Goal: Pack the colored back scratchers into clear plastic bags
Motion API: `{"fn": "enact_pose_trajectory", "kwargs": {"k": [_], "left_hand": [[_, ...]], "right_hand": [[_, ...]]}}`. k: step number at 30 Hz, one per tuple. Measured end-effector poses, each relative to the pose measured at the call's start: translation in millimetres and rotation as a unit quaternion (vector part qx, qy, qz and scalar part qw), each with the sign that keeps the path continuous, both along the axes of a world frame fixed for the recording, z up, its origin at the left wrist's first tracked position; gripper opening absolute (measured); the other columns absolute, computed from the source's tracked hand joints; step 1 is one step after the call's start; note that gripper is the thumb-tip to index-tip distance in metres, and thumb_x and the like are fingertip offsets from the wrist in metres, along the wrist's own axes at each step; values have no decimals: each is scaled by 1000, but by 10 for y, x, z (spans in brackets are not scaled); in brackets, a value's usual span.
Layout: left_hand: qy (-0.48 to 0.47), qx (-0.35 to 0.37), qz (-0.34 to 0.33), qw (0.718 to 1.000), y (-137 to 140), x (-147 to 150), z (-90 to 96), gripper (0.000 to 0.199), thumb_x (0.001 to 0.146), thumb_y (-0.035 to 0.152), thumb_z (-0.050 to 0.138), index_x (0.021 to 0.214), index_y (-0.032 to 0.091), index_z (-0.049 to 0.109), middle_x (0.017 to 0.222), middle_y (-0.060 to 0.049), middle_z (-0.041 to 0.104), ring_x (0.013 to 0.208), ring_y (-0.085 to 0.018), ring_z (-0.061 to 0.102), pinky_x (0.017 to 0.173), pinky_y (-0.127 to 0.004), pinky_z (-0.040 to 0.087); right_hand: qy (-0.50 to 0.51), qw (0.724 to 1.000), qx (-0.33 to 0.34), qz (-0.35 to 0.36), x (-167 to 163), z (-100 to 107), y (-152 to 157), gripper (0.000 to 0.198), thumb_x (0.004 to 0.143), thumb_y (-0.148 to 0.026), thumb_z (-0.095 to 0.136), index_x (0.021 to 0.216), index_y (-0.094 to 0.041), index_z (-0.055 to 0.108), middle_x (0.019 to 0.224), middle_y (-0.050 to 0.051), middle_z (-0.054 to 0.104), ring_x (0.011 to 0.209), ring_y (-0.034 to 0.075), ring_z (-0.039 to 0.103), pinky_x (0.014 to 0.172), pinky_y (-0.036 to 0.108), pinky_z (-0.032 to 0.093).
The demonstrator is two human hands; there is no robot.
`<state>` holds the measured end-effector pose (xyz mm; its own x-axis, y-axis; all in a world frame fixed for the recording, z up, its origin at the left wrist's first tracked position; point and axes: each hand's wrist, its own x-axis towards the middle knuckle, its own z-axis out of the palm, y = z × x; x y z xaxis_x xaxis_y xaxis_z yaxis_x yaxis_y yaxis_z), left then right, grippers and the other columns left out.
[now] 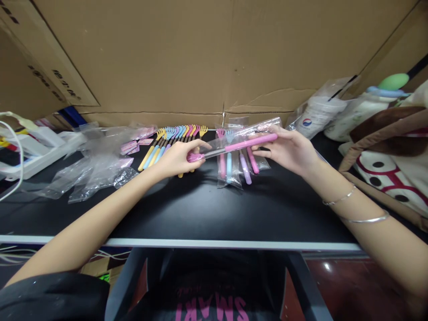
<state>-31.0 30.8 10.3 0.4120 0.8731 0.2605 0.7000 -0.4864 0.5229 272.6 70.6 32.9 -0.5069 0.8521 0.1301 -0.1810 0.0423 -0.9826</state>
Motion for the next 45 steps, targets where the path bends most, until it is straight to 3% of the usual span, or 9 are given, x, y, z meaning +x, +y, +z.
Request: {"fn": "enact_pose_trajectory", "kwargs": {"k": [3, 7, 13, 20, 25, 28, 32, 37, 45], "left_hand": [[23, 42, -2, 999, 10, 12, -15, 35, 81, 28, 56, 116, 21, 60, 61, 6, 60, 44, -8, 53, 48, -17, 38], [53, 99, -5, 994, 20, 27, -29, 33, 80, 26, 58, 112, 20, 62, 65, 6, 57, 55, -9, 54, 57, -18, 37], [50, 110, -30, 992, 6, 54, -56, 32, 81, 25, 59, 113, 19, 62, 62, 7, 52, 53, -9, 47, 56, -18, 34], [76, 126, -35, 988, -22, 103, -79, 31, 82, 25, 59, 113, 21, 62, 61, 6, 53, 53, -10, 48, 54, -19, 32], [101, 118, -26, 988, -45, 93, -45, 41, 83, 44, 62, 117, 20, 61, 67, 3, 58, 57, -12, 52, 56, -21, 33], [95, 99, -39, 990, -65, 80, -8, 49, 88, 53, 54, 123, 20, 57, 77, 0, 63, 63, -15, 56, 60, -24, 38], [53, 50, -44, 996, -86, 79, 44, 42, 99, 42, 30, 124, 19, 55, 73, 0, 64, 61, -14, 58, 63, -24, 40], [39, 46, -27, 998, -85, 90, 70, 31, 95, 39, 45, 116, 19, 57, 62, 5, 60, 55, -12, 56, 59, -22, 38], [89, 115, 9, 989, -98, 64, 141, 26, 91, 42, 55, 108, 24, 65, 67, 4, 66, 71, -15, 62, 62, -22, 37]], "right_hand": [[-20, 1000, 7, -9, -10, -28, 3, 15, 77, -37, 64, 83, -24, 59, 109, 7, 69, 100, 26, 64, 92, 49, 53], [-8, 1000, 3, 7, -28, -99, 29, 25, 74, -35, 72, 94, -24, 63, 97, 3, 69, 86, 19, 66, 88, 41, 55], [-20, 999, 10, 45, -40, -184, 33, 27, 76, -40, 76, 90, -23, 60, 90, 1, 66, 79, 15, 65, 81, 36, 56], [-49, 992, -3, 112, -45, -239, 35, 41, 82, -54, 66, 107, -21, 58, 84, 3, 66, 80, 18, 66, 70, 33, 55], [-47, 994, -9, 98, -76, -240, 25, 40, 86, -51, 62, 109, -19, 59, 82, 4, 68, 73, 16, 67, 57, 25, 51], [-36, 997, -17, 66, -109, -213, -6, 36, 87, -48, 62, 109, -19, 61, 87, 4, 67, 71, 16, 67, 58, 28, 53], [-31, 999, -15, 43, -135, -201, -23, 30, 89, -46, 59, 103, -19, 62, 87, 5, 68, 73, 17, 67, 67, 32, 56], [-30, 999, 15, 24, -117, -234, 5, 33, 82, -48, 67, 101, -21, 63, 93, 6, 70, 80, 19, 67, 77, 37, 56], [-62, 994, 85, 37, -55, -166, -14, 39, 82, -54, 66, 105, -22, 64, 90, 5, 69, 83, 19, 66, 70, 34, 56]]}}
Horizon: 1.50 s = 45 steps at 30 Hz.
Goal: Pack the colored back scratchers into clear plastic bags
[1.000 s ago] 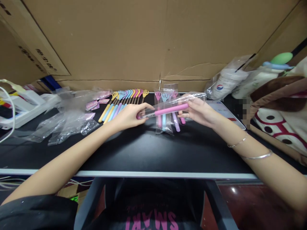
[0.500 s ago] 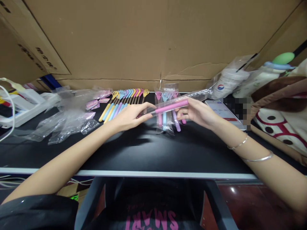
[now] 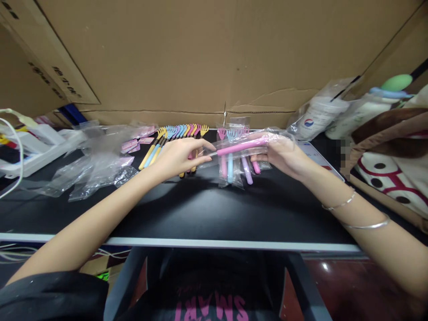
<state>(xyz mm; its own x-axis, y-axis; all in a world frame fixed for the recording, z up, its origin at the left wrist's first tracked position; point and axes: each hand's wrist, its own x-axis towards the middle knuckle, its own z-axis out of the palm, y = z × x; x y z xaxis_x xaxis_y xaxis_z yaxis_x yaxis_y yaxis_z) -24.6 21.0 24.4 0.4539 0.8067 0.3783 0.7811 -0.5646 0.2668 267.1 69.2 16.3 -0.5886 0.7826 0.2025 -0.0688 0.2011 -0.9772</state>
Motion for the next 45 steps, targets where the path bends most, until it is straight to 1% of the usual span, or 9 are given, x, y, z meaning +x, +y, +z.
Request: {"fn": "enact_pose_trajectory", "kwargs": {"k": [6, 10, 14, 18, 20, 22, 26, 35, 45], "left_hand": [[30, 158, 25, 987, 30, -22, 12, 23, 92, 42, 56, 93, 24, 70, 84, 0, 72, 81, -17, 58, 64, -24, 38], [59, 225, 46, 971, 57, -19, -5, 26, 94, 40, 51, 91, 24, 71, 86, -2, 72, 85, -19, 57, 63, -27, 40], [76, 253, 41, 964, 100, -13, -62, 24, 96, 36, 49, 96, 24, 70, 97, -4, 69, 93, -20, 58, 72, -30, 45], [89, 259, 42, 961, 108, 58, -148, 23, 96, 33, 48, 100, 24, 68, 100, -6, 66, 93, -20, 58, 70, -30, 43], [129, 266, 23, 955, 97, 123, -197, 23, 97, 31, 46, 100, 23, 67, 97, -6, 66, 90, -20, 58, 67, -30, 41], [171, 284, -1, 943, 81, 195, -248, 23, 98, 30, 45, 99, 23, 67, 94, -5, 66, 86, -18, 58, 64, -29, 39], [202, 301, -27, 931, 33, 295, -325, 18, 97, 27, 48, 96, 23, 66, 88, -2, 67, 80, -16, 58, 59, -28, 36], [194, 256, -38, 946, -52, 307, -340, 18, 93, 26, 55, 110, 22, 62, 100, -1, 69, 86, -16, 62, 63, -27, 42], [194, 242, -78, 947, -104, 319, -335, 29, 95, 31, 52, 120, 19, 58, 112, -4, 69, 96, -17, 63, 76, -29, 46]], "right_hand": [[-34, 998, 53, -11, -51, 154, -190, 46, 79, -60, 66, 105, -22, 65, 88, 5, 66, 74, 20, 65, 61, 34, 54], [-110, 968, 222, -31, -104, 228, -337, 34, 82, -53, 65, 100, -25, 68, 90, 5, 67, 76, 20, 64, 66, 34, 51], [-189, 875, 447, -2, -198, 181, -451, 23, 84, -42, 67, 100, -26, 70, 90, 5, 70, 84, 22, 64, 76, 35, 49], [-259, 731, 630, 28, -335, 63, -582, 20, 93, -37, 55, 97, -23, 68, 91, 6, 71, 82, 20, 63, 70, 32, 47], [-281, 670, 686, 36, -391, 12, -640, 22, 95, -36, 51, 93, -21, 67, 85, 5, 71, 80, 19, 62, 67, 31, 46], [-293, 636, 713, 41, -425, -31, -673, 25, 96, -36, 50, 89, -20, 67, 81, 4, 69, 77, 18, 60, 65, 30, 44], [-308, 624, 717, 43, -445, -108, -670, 28, 97, -37, 48, 87, -18, 65, 81, 4, 67, 77, 17, 58, 65, 29, 42], [-354, 649, 673, -10, -449, -156, -612, 20, 88, -36, 63, 88, -16, 65, 88, 6, 67, 81, 19, 59, 69, 29, 44], [-416, 616, 660, -111, -415, -193, -555, 15, 88, -29, 64, 93, -15, 66, 92, 6, 70, 83, 21, 61, 67, 32, 42]]}}
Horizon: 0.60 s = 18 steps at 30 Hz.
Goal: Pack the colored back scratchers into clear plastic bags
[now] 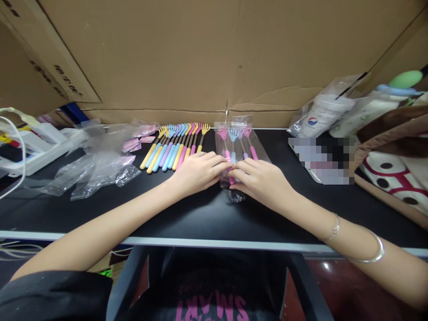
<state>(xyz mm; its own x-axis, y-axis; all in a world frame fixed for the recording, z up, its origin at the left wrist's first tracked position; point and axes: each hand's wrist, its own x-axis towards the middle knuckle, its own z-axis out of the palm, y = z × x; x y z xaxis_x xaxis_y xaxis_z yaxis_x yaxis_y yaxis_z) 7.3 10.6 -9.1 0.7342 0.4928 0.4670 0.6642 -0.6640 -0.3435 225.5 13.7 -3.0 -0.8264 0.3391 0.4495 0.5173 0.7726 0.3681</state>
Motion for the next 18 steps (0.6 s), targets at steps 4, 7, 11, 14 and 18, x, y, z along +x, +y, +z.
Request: {"fn": "enact_pose_trajectory", "kwargs": {"k": [4, 7, 11, 14, 18], "left_hand": [[3, -15, 2, 1000, -30, 1, 25, 28, 94, 37, 53, 113, 18, 61, 107, -4, 70, 95, -18, 63, 76, -29, 46], [4, -24, -4, 1000, -38, -5, 44, 26, 93, 40, 55, 104, 18, 62, 101, -3, 70, 92, -18, 63, 74, -29, 45], [4, -19, -24, 1000, -38, -16, 54, 25, 92, 42, 56, 96, 18, 61, 95, -3, 69, 87, -18, 63, 71, -29, 44], [3, -4, -55, 998, -53, -11, 59, 24, 92, 43, 56, 93, 19, 60, 90, -1, 68, 82, -16, 62, 68, -28, 42], [16, 22, -133, 991, -106, 31, 86, 22, 96, 40, 52, 90, 21, 60, 83, 2, 66, 72, -12, 58, 60, -27, 38]], "right_hand": [[-2, 999, -44, 0, 36, 29, 43, 16, 89, -30, 62, 96, -15, 66, 91, 6, 70, 84, 21, 62, 67, 31, 42], [2, 996, -86, 22, 77, 70, 76, 18, 94, -31, 55, 96, -17, 65, 91, 6, 69, 84, 20, 62, 68, 30, 43], [-4, 993, -115, 40, 133, 122, 118, 21, 97, -24, 46, 93, -18, 65, 86, 5, 68, 79, 18, 61, 70, 30, 44], [-26, 992, -118, 48, 157, 140, 140, 20, 94, -17, 44, 94, -17, 64, 85, 6, 68, 79, 19, 62, 73, 31, 45], [-45, 990, -115, 70, 170, 146, 136, 18, 89, -12, 48, 98, -16, 63, 92, 7, 70, 84, 20, 64, 76, 32, 46]]}}
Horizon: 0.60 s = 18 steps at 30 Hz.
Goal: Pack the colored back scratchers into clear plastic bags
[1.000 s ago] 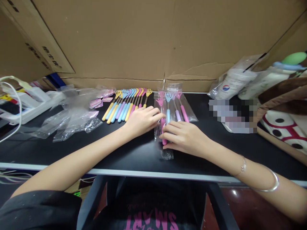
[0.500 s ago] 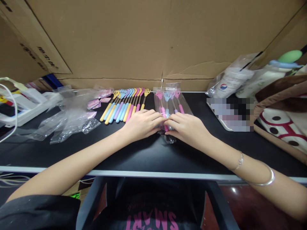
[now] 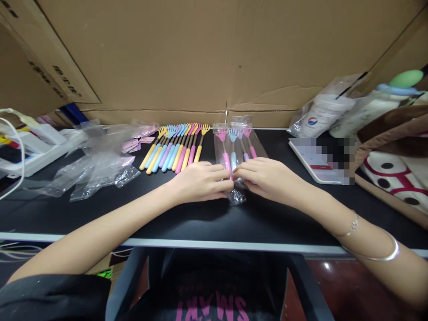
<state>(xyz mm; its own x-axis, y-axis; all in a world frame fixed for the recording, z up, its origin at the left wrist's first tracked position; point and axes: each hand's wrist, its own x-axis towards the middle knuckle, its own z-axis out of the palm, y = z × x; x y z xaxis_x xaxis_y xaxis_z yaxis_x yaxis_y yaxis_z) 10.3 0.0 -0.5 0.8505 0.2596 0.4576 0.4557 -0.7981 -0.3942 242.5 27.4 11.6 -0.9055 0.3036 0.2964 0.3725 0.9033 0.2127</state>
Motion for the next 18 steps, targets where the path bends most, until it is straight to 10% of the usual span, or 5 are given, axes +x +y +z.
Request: {"fn": "enact_pose_trajectory", "kwargs": {"k": [18], "left_hand": [[-76, -142, 15, 987, 29, -32, -24, 24, 93, 36, 50, 78, 20, 62, 71, 1, 64, 64, -11, 56, 56, -26, 33]], "right_hand": [[42, 976, -212, 2, 24, 84, -15, 18, 94, -33, 53, 89, -23, 66, 89, 3, 68, 84, 18, 58, 73, 29, 43]]}}
